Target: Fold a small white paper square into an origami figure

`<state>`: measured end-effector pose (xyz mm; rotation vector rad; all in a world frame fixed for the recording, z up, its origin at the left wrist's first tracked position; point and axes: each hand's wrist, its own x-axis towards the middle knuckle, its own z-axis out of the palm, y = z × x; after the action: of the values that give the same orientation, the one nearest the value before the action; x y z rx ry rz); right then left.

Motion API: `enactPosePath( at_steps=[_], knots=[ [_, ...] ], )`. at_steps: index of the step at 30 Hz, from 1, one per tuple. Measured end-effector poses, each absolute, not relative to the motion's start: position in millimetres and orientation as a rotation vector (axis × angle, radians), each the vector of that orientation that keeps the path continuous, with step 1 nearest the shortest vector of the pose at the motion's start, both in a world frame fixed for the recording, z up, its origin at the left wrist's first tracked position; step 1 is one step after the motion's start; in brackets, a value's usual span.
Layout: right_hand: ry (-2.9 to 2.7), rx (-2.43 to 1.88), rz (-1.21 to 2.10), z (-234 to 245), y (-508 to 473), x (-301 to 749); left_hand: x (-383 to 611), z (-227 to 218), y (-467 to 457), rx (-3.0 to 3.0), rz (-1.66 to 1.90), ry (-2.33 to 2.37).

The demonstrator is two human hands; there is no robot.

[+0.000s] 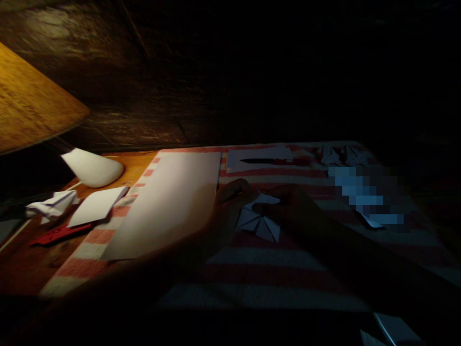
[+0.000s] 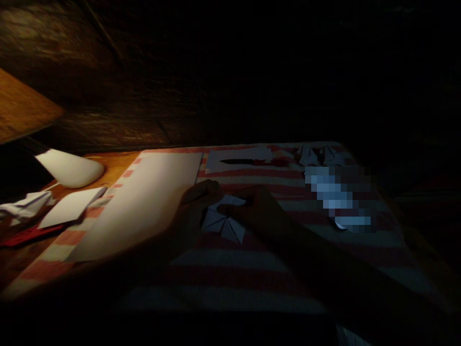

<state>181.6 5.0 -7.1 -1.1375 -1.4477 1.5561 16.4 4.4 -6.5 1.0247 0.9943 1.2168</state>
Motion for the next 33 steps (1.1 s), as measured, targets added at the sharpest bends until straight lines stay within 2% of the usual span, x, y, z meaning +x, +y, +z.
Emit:
enactPosePath(
  at_steps=[20, 26, 33],
  knots=[
    [-1.47, -1.15, 1.465, -6, 6, 183, 10, -12, 11, 1.16, 1.138, 1.02],
    [-1.215, -1.087, 1.57, -8, 7, 184, 11, -18, 13, 1.171, 1.176, 0.981],
    [-1.329, -1.168, 1.397, -7, 8, 188, 14, -14, 8, 1.226, 1.115, 1.065]
  ],
)
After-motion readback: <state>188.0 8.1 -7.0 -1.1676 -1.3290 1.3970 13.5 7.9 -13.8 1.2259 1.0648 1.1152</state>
